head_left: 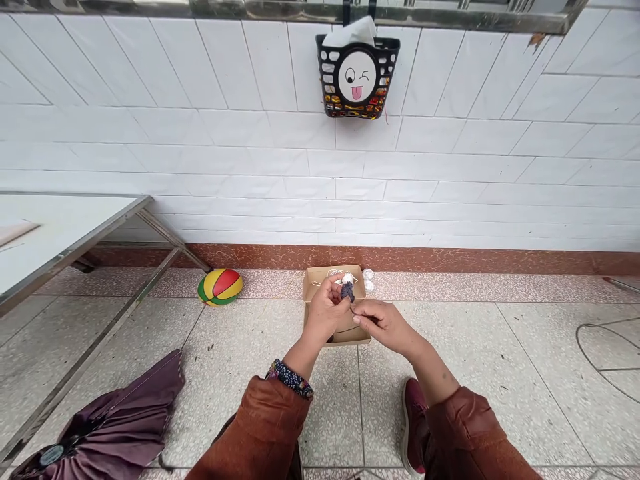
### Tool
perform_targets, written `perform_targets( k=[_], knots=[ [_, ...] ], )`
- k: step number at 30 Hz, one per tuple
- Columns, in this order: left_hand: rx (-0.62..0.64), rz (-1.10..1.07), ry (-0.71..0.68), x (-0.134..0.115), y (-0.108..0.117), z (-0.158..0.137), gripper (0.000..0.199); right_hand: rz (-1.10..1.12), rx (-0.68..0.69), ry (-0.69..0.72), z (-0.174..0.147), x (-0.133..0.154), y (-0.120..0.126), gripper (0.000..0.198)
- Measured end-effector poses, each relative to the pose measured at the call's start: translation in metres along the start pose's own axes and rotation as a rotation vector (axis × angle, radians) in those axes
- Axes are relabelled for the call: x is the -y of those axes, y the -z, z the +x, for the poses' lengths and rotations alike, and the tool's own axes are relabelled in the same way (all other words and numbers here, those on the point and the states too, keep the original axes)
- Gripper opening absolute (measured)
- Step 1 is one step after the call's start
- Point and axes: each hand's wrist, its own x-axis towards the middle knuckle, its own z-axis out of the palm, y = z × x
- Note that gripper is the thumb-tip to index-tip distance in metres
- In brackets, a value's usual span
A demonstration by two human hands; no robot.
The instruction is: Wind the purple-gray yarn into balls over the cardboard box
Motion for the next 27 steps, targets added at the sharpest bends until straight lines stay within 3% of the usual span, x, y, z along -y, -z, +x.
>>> perform_targets(
  k=[4, 8, 12, 18, 22, 27],
  knots=[
    [0.083, 0.108, -0.045, 0.001, -0.003, -0.004, 0.058, 0.08, -0.18, -0.031, 0.0, 0.006, 0.014, 0.024],
    [0.309, 0.078, -0.047, -0.011, -0.008, -0.016, 0.068, 0.085, -0.369, -0.123, 0.002, -0.005, 0.02, 0.027],
    [0.452, -0.087, 0.003, -0.022, -0.01, -0.024, 0.069, 0.09, -0.378, -0.196, 0.003, -0.02, 0.015, 0.024],
    [0.26, -0.253, 0.091, -0.015, -0.009, -0.019, 0.048, -0.016, -0.178, -0.18, 0.0, -0.029, 0.0, 0.022],
    [0.124, -0.218, 0.149, -0.005, -0.008, -0.013, 0.04, -0.09, -0.115, -0.125, -0.001, -0.025, -0.002, 0.023],
    [0.073, -0.132, 0.124, -0.001, -0.006, -0.01, 0.038, -0.043, 0.024, -0.072, -0.004, -0.014, 0.006, 0.022]
  ],
)
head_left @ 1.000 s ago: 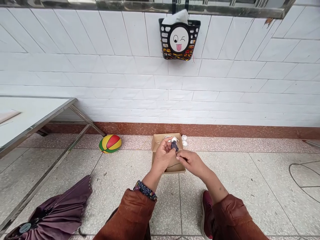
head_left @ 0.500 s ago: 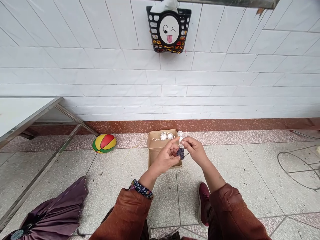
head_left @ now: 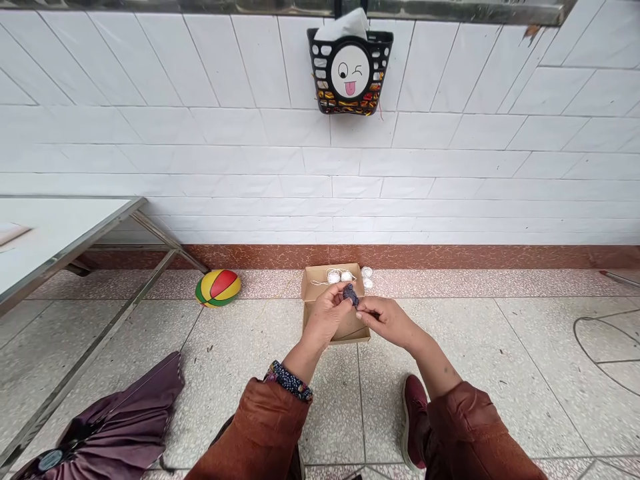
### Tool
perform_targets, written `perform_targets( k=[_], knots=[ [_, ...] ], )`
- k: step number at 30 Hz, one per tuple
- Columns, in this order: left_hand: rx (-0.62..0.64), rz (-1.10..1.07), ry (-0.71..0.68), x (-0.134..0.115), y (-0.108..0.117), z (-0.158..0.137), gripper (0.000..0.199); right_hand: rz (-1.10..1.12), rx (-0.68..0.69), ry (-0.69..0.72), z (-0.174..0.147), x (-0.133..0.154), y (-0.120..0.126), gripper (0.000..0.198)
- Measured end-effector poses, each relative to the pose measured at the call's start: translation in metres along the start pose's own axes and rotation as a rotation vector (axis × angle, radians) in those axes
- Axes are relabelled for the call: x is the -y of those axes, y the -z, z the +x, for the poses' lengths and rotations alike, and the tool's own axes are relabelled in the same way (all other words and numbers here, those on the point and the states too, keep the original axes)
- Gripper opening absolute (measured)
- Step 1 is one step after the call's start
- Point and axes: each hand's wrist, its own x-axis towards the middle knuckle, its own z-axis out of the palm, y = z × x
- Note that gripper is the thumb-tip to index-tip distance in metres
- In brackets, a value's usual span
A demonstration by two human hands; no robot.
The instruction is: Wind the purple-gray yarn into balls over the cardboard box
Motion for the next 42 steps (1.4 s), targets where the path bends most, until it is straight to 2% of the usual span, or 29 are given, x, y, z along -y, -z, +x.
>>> perform_targets(
  k=[3, 7, 10, 12, 14, 16, 19, 23, 26, 31, 33, 36, 39, 42],
  knots=[
    [-0.022, 0.138, -0.059, 0.0, 0.001, 0.001, 0.035, 0.045, 0.032, 0.055, -0.001, 0.007, 0.006, 0.02],
    [0.046, 0.303, -0.127, 0.0, 0.0, -0.003, 0.049, 0.026, -0.136, 0.07, 0.003, 0.009, 0.009, 0.019],
    [0.208, 0.244, -0.126, -0.003, -0.002, -0.008, 0.062, 0.021, -0.283, 0.049, 0.007, 0.002, 0.009, 0.019],
    [0.301, 0.159, -0.111, -0.006, -0.002, -0.011, 0.064, 0.031, -0.334, 0.03, 0.008, -0.005, 0.007, 0.019],
    [0.335, 0.052, -0.083, -0.008, -0.002, -0.012, 0.061, 0.035, -0.358, 0.0, 0.008, -0.011, 0.004, 0.018],
    [0.298, -0.043, -0.057, -0.01, -0.002, -0.01, 0.05, 0.019, -0.371, -0.036, 0.007, -0.017, 0.001, 0.017],
    [0.171, -0.152, -0.008, -0.008, 0.0, -0.007, 0.036, -0.026, -0.342, -0.055, 0.005, -0.023, -0.006, 0.016],
    [0.05, -0.277, 0.051, -0.004, 0.003, -0.002, 0.037, -0.052, -0.259, -0.033, 0.003, -0.024, -0.012, 0.017],
    [-0.007, -0.187, 0.024, -0.002, 0.005, 0.0, 0.035, -0.052, -0.196, 0.001, 0.002, -0.018, -0.011, 0.014],
    [-0.077, 0.176, -0.085, 0.001, 0.007, 0.001, 0.032, -0.088, -0.033, 0.096, -0.001, -0.002, -0.002, 0.011],
    [-0.043, 0.287, -0.134, 0.003, 0.006, 0.0, 0.032, -0.078, -0.028, 0.134, 0.0, 0.002, 0.001, 0.013],
    [0.089, 0.343, -0.144, 0.005, 0.001, -0.006, 0.047, -0.052, -0.098, 0.14, 0.001, 0.0, 0.003, 0.015],
    [0.188, 0.315, -0.112, 0.006, -0.003, -0.011, 0.059, -0.025, -0.189, 0.1, 0.003, -0.009, 0.002, 0.013],
    [0.219, 0.188, -0.079, 0.004, -0.006, -0.013, 0.058, -0.007, -0.24, 0.048, 0.004, -0.017, 0.0, 0.014]
  ],
)
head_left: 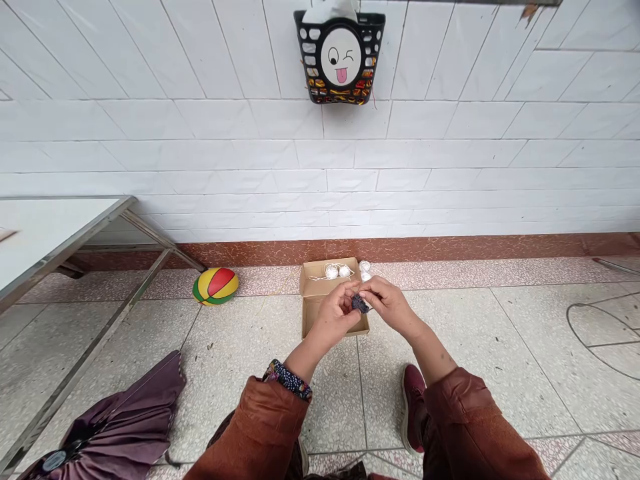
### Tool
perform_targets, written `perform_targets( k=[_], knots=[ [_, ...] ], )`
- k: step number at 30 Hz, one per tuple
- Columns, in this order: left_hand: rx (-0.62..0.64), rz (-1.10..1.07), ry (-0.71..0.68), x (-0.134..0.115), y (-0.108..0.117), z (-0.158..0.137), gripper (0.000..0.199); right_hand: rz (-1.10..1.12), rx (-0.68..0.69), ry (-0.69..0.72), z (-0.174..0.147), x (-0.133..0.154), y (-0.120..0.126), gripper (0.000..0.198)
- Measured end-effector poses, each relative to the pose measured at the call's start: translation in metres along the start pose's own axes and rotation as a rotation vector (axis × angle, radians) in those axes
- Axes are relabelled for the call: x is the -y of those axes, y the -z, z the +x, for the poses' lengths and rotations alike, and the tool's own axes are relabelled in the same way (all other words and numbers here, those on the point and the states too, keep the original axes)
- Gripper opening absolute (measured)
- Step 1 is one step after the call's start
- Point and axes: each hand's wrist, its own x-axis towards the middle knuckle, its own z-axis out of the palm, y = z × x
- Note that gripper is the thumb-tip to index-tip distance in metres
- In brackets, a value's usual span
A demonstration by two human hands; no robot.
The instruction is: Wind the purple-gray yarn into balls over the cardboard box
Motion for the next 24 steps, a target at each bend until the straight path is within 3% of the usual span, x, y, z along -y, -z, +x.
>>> perform_targets(
  k=[7, 11, 15, 19, 24],
  knots=[
    [-0.011, -0.324, 0.098, -0.011, 0.004, 0.001, 0.036, 0.016, -0.002, -0.049, 0.0, -0.007, -0.004, 0.017],
    [-0.059, -0.455, 0.184, -0.014, 0.004, 0.001, 0.035, -0.011, 0.041, -0.035, -0.001, -0.011, -0.007, 0.018],
    [-0.136, -0.525, 0.17, -0.012, 0.004, 0.003, 0.036, -0.106, 0.091, -0.037, -0.006, -0.013, -0.012, 0.02],
    [-0.219, -0.397, 0.137, -0.005, 0.008, 0.009, 0.031, -0.103, 0.182, -0.031, -0.008, -0.002, -0.01, 0.017],
    [-0.267, 0.08, -0.016, 0.003, 0.011, 0.012, 0.023, -0.006, 0.226, 0.007, -0.002, 0.023, 0.006, 0.018]
  ],
)
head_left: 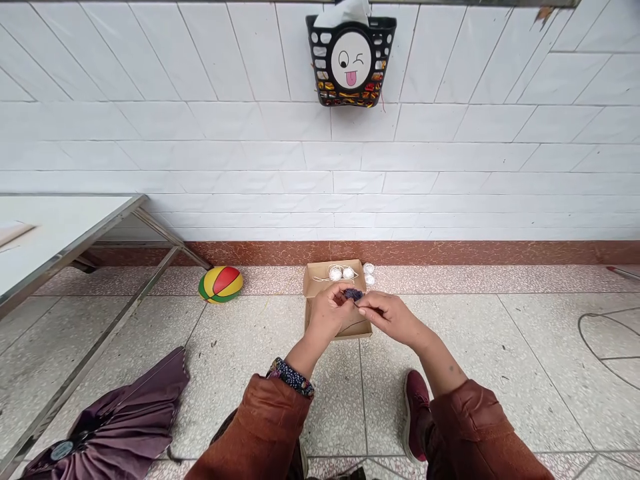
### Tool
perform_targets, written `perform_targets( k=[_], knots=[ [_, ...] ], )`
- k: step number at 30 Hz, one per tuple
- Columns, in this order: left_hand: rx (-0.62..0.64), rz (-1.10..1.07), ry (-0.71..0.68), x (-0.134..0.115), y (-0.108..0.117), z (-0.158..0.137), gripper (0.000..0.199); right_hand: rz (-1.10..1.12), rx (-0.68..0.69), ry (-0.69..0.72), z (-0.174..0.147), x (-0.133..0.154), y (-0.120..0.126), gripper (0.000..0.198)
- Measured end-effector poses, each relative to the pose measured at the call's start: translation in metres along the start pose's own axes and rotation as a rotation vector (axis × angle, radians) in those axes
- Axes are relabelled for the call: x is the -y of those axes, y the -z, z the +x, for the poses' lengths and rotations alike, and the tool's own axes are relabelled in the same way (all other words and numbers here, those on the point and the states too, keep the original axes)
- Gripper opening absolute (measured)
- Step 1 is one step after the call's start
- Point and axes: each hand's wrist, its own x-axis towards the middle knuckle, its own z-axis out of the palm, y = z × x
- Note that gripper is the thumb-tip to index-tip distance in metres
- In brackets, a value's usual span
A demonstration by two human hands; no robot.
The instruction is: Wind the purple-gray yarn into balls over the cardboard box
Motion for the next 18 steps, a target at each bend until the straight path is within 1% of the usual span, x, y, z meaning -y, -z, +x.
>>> perform_targets(
  k=[2, 5, 6, 8, 10, 13, 16, 18],
  knots=[
    [0.079, 0.029, -0.023, -0.001, -0.002, -0.003, 0.032, 0.039, -0.076, -0.004, 0.002, 0.003, 0.007, 0.018],
    [0.281, -0.103, 0.023, -0.007, -0.005, -0.01, 0.059, 0.055, -0.229, -0.057, 0.004, -0.005, 0.01, 0.017],
    [0.326, -0.156, 0.034, -0.009, -0.006, -0.012, 0.064, 0.059, -0.264, -0.079, 0.004, -0.009, 0.009, 0.015],
    [0.363, -0.256, 0.048, -0.012, -0.006, -0.013, 0.062, 0.067, -0.292, -0.116, 0.004, -0.019, 0.004, 0.014],
    [0.332, -0.33, 0.06, -0.012, -0.005, -0.011, 0.051, 0.077, -0.271, -0.133, 0.003, -0.026, -0.004, 0.014],
    [0.205, -0.346, 0.074, -0.01, -0.001, -0.006, 0.036, 0.057, -0.205, -0.12, 0.001, -0.032, -0.017, 0.015],
    [0.076, -0.307, 0.103, -0.008, 0.003, 0.0, 0.03, 0.002, -0.143, -0.099, 0.001, -0.031, -0.025, 0.016],
    [0.028, -0.276, 0.121, -0.007, 0.005, 0.003, 0.029, -0.01, -0.108, -0.083, 0.001, -0.028, -0.025, 0.018]
  ],
)
